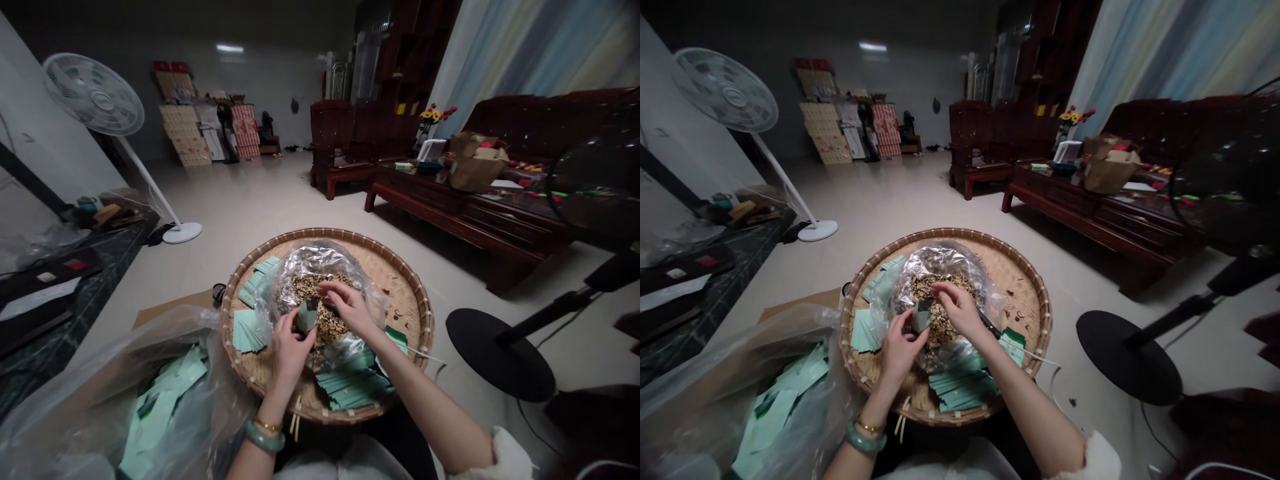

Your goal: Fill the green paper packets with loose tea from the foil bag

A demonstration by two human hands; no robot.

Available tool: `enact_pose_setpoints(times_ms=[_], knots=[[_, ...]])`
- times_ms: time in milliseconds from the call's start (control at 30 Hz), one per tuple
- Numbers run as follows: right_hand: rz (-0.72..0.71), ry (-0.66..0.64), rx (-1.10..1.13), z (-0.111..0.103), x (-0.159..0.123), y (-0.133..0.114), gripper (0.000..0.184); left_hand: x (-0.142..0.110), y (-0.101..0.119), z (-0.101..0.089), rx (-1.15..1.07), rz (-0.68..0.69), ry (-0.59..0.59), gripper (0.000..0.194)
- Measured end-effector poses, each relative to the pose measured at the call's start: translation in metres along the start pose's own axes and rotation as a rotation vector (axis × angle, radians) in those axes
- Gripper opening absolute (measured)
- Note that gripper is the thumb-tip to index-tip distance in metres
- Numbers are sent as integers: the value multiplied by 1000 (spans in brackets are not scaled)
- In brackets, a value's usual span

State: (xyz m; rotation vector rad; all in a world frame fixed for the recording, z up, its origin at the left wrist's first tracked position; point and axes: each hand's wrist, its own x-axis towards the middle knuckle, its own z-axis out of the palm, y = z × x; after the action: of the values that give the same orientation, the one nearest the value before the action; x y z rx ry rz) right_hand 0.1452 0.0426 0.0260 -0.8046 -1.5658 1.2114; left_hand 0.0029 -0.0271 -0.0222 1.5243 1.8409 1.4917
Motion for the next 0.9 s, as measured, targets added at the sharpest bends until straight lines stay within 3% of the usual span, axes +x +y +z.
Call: enact_pose_setpoints(times_ms=[100, 267, 400, 633, 767, 900], knots=[[33, 44, -133, -2, -4, 21, 22, 2, -5, -8, -32, -46, 11, 46], [8, -254, -732, 5, -25, 40, 12, 2, -16, -17, -84, -70, 12, 50], [69, -318, -997, 17, -37, 40, 23, 0, -18, -18, -78, -67, 6, 48], [31, -324, -1062, 30, -38, 45, 19, -3, -12, -17, -84, -78, -6, 48], [52, -318, -1015, 26, -31, 52, 10, -3, -10, -19, -62, -82, -11, 48], [41, -271, -890, 17, -23, 52, 14, -4, -12, -20, -57, -52, -2, 45]])
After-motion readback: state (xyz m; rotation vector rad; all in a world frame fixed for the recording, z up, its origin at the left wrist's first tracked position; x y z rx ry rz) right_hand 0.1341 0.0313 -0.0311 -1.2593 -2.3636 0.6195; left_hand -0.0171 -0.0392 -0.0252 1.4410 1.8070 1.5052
